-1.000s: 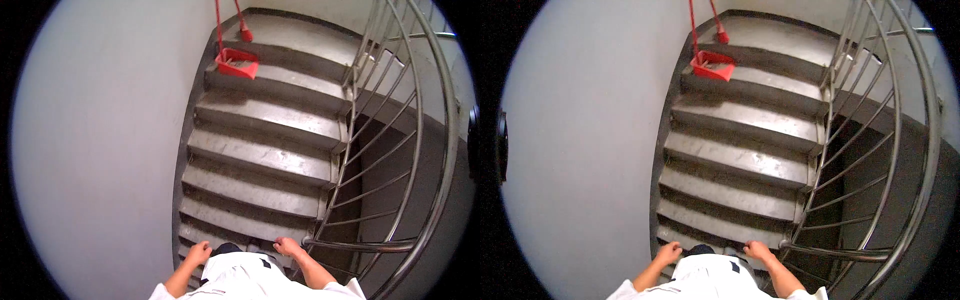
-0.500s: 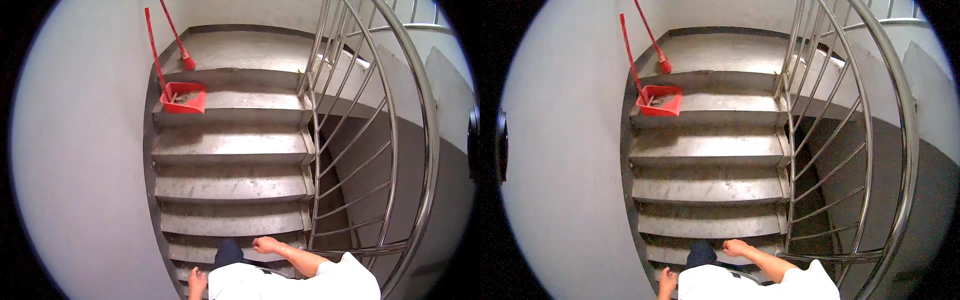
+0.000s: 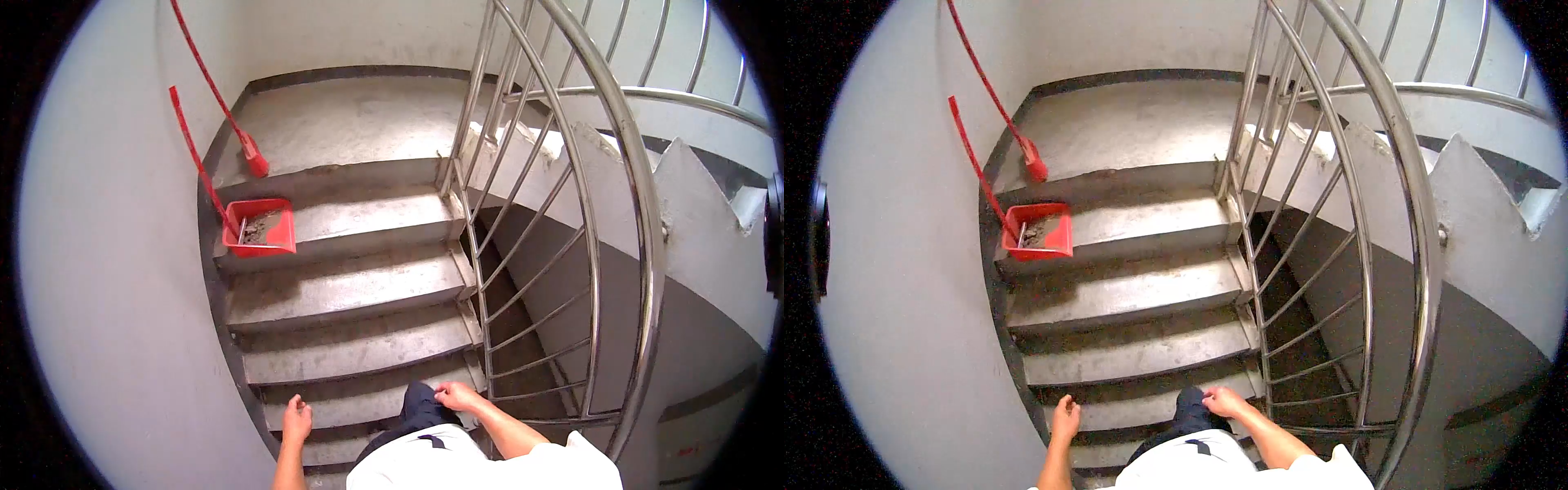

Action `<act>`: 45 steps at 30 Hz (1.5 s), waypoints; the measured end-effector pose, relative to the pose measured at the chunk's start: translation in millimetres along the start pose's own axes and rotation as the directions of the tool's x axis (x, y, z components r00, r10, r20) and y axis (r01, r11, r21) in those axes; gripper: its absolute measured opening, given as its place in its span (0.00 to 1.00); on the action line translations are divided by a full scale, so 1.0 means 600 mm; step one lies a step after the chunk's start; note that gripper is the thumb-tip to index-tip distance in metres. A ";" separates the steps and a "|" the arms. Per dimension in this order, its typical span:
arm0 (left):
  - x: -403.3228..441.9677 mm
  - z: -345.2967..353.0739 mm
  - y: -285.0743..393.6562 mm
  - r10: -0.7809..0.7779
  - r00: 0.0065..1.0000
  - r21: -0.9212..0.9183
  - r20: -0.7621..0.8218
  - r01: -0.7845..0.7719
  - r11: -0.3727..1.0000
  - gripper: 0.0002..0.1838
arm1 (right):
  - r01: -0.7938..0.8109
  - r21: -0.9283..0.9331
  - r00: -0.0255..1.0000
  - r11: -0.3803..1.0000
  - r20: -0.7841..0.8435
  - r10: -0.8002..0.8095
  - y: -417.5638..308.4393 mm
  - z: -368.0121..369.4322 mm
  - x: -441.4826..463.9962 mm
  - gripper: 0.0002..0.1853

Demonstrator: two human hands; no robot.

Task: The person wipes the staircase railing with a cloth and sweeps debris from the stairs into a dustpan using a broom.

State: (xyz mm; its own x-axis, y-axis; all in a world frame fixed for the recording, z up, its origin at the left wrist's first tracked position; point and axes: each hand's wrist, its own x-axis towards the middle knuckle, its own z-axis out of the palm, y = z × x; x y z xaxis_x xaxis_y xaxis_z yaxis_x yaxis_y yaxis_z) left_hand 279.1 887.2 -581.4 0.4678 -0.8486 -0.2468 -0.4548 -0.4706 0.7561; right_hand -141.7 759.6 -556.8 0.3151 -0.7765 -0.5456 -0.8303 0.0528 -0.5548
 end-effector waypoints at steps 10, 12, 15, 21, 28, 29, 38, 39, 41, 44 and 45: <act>0.045 0.055 0.103 -0.169 0.943 0.241 0.288 0.099 0.965 0.30 | -0.122 0.091 0.992 0.988 0.026 0.121 0.009 -0.056 0.104 0.22; 0.046 0.044 0.139 -0.189 0.931 0.270 0.312 0.104 0.957 0.31 | -0.078 0.028 0.997 0.997 0.032 0.077 -0.026 -0.106 0.116 0.19; 0.048 0.002 0.207 -0.196 0.935 0.253 0.295 0.121 0.960 0.31 | -0.022 0.016 0.996 1.000 0.084 0.020 -0.067 -0.173 0.109 0.20; 0.151 -0.069 0.304 -0.118 0.991 0.107 0.059 0.111 0.988 0.31 | 0.030 -0.127 0.996 0.991 0.092 -0.018 -0.127 -0.276 0.166 0.22; 0.414 -0.173 0.431 0.095 0.984 -0.203 -0.154 -0.126 0.971 0.33 | 0.004 -0.082 0.990 0.997 0.139 0.007 -0.218 -0.299 0.239 0.22; 0.474 -0.187 0.444 0.126 0.976 -0.242 -0.180 -0.168 0.956 0.33 | -0.002 -0.051 0.985 0.999 0.174 0.011 -0.223 -0.294 0.255 0.22; 0.995 -0.472 0.706 0.156 0.875 -0.148 -0.457 -0.248 0.957 0.45 | -0.409 0.301 0.902 0.861 -0.012 0.433 -0.249 -0.295 0.260 0.10; 1.020 -0.523 0.750 0.153 0.859 -0.132 -0.489 -0.247 0.960 0.47 | -0.419 0.309 0.895 0.854 -0.020 0.446 -0.260 -0.301 0.243 0.10; 1.126 -0.600 0.787 0.114 0.815 -0.131 -0.568 -0.227 0.965 0.47 | -0.450 0.553 0.865 0.701 0.074 0.497 -0.290 -0.308 0.180 0.08; 1.225 -0.697 0.854 -0.015 0.688 -0.198 -0.725 -0.189 0.962 0.48 | -0.440 0.334 0.851 0.833 -0.142 0.506 -0.385 -0.322 0.103 0.11; 1.262 -0.723 0.862 -0.041 0.656 -0.227 -0.754 -0.201 0.953 0.49 | -0.441 0.344 0.845 0.829 -0.153 0.513 -0.389 -0.320 0.094 0.11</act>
State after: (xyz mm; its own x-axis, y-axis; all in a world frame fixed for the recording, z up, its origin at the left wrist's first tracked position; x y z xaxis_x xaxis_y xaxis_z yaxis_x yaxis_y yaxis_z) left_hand 726.7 105.9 -114.0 0.8966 -0.3556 0.2639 -0.3556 -0.2230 0.9076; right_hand -18.5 582.9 -337.5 -0.2302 -0.7248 -0.6493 -0.6690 0.6025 -0.4353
